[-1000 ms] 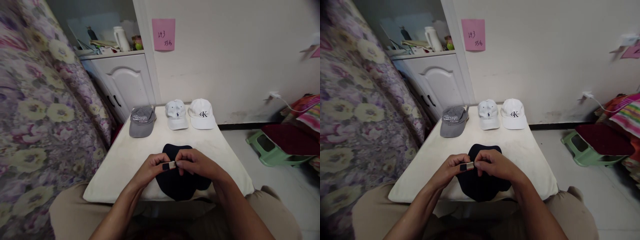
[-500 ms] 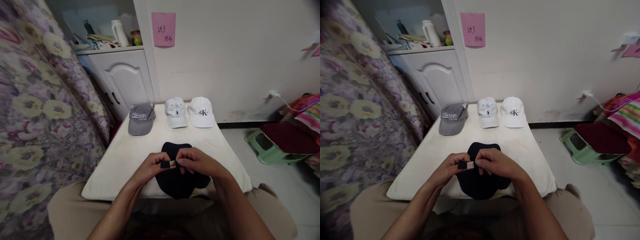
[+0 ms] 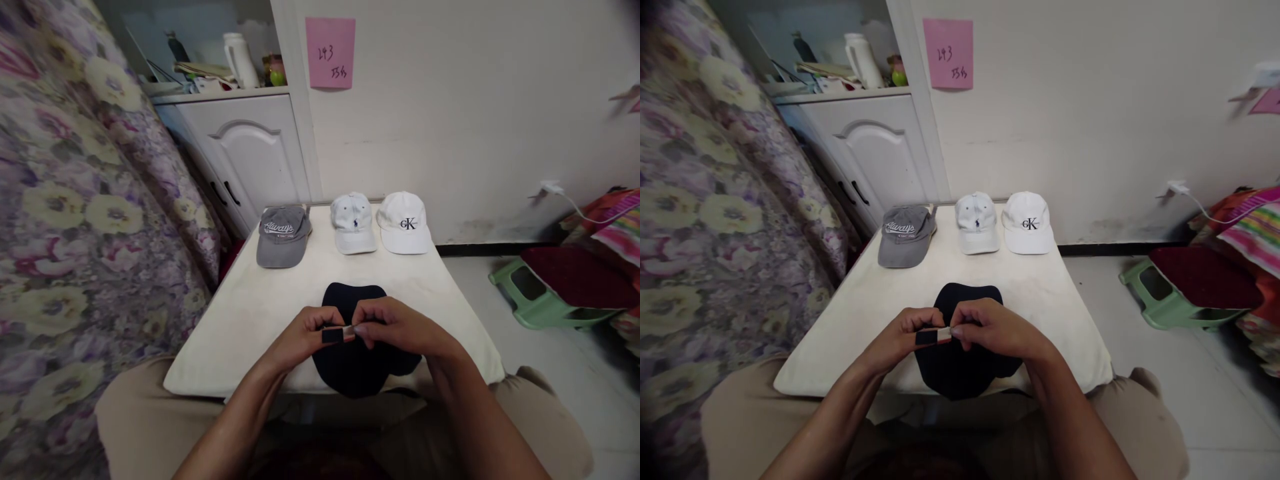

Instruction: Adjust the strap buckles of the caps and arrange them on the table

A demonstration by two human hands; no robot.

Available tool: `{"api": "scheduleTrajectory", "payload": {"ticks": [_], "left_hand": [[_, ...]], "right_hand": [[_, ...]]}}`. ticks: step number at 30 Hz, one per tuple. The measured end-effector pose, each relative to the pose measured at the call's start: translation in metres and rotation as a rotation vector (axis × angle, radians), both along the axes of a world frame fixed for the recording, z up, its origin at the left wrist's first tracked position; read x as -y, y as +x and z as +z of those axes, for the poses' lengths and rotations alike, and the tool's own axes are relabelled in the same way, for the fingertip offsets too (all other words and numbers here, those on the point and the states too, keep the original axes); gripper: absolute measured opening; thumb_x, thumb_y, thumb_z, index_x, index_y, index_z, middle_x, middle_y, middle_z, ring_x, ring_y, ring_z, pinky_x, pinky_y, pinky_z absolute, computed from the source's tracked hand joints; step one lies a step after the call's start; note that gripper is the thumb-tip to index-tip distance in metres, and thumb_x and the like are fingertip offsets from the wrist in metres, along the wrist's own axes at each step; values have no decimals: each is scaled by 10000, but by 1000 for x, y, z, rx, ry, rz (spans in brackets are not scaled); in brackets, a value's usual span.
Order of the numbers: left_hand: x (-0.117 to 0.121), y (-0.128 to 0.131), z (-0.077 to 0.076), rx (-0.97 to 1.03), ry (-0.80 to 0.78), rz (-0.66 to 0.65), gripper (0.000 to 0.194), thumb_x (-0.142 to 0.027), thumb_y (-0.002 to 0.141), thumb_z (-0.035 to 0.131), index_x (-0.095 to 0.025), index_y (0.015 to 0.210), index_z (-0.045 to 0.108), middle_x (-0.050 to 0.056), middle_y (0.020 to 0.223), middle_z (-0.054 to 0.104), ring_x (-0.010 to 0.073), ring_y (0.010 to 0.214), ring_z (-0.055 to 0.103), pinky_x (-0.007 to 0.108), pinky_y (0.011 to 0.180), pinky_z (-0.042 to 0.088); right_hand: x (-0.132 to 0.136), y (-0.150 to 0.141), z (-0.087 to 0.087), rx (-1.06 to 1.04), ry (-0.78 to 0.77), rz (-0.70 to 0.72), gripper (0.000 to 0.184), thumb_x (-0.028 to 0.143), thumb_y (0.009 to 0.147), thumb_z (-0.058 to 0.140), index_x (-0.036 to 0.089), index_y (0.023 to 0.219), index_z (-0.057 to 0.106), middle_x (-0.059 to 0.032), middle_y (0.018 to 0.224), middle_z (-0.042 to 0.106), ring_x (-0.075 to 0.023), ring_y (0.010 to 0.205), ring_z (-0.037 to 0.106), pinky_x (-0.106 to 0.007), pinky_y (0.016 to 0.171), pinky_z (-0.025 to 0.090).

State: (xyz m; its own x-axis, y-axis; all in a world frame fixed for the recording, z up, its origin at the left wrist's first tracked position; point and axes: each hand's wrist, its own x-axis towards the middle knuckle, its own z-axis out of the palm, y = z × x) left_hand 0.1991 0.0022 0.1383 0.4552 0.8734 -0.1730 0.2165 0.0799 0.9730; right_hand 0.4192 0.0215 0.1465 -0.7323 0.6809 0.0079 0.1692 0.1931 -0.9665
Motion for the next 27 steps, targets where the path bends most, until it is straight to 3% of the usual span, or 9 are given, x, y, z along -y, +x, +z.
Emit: {"api": "scheduleTrajectory", "payload": {"ticks": [8,16,27], "left_hand": [[2,-9,2,-3,-4,-36,268,-391,794,692,-141,736,616,-33,692,490,110,653,395,222,593,286],[1,-12,-5,39,13,-6,266,-357,797,711,-136,702,598,-41,662,470,97,633,364,215,582,265],[0,-7,-3,43,-4,-43,242,-335,758,718,-142,683,594,-45,653,458,98,620,360,219,571,260]], "right_hand": [[-2,0,1,-22,-44,-7,109,215,894,569,156,862,654,14,721,605,-111,651,516,-231,607,377],[-1,3,-2,24,-66,-10,79,231,888,581,173,854,621,18,701,624,-114,632,535,-230,592,385],[-2,3,-4,-24,-49,28,83,210,867,564,174,803,603,26,666,579,-118,629,518,-244,610,388]]}}
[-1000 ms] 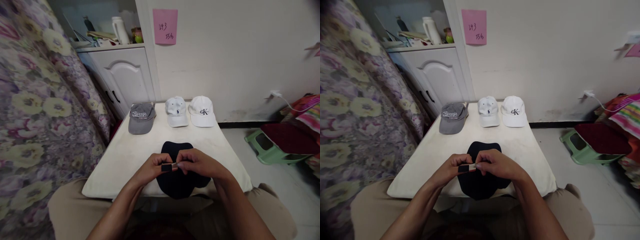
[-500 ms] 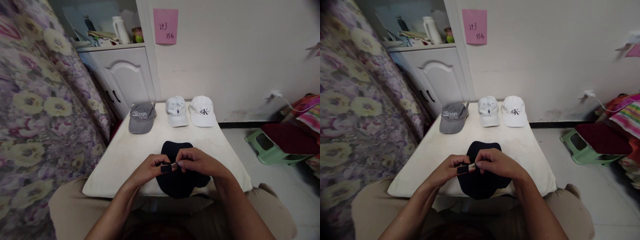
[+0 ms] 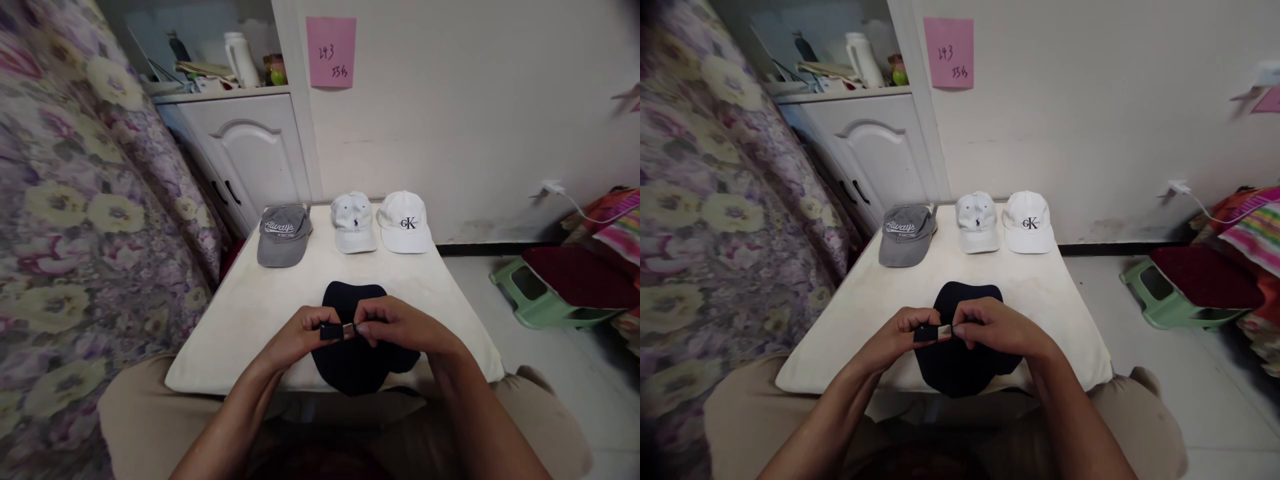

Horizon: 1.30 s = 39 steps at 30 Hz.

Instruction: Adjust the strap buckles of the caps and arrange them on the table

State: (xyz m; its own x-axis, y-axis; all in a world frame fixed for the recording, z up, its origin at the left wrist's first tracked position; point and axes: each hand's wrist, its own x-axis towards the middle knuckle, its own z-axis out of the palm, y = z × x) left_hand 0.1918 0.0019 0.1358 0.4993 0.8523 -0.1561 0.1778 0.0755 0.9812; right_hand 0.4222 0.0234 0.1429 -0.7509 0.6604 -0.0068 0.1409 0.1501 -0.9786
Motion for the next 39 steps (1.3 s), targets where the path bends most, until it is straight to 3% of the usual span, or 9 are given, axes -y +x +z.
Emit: {"api": "scheduleTrajectory", "payload": {"ticks": [15,27,34,39], "left_hand": [[2,4,4,-30,9,-14,294,-354,764,708,-151,657,525,-56,631,394,95,596,313,236,547,222],[2,7,4,-38,-14,9,315,-360,772,705,-160,644,500,-65,608,355,87,578,282,233,535,203],[0,7,7,-80,16,-20,355,-439,847,586,-170,635,493,-46,627,356,109,606,301,250,566,231],[-5,1,7,-79,83,-39,402,-441,906,503,-188,611,398,-47,639,308,121,629,278,265,599,248]], "right_hand": [[-2,-3,-3,-57,-18,34,74,200,857,574,169,797,607,34,647,572,-112,619,510,-235,619,381],[-5,-3,-5,-35,-6,22,202,330,898,605,168,778,611,32,641,555,-108,612,485,-238,604,373],[-7,-3,-10,11,-140,-5,265,423,838,690,162,886,678,18,725,592,-89,585,475,-211,515,343],[-19,-2,-25,-144,-314,4,307,436,794,720,141,859,669,13,733,604,-59,529,383,-204,480,259]]}}
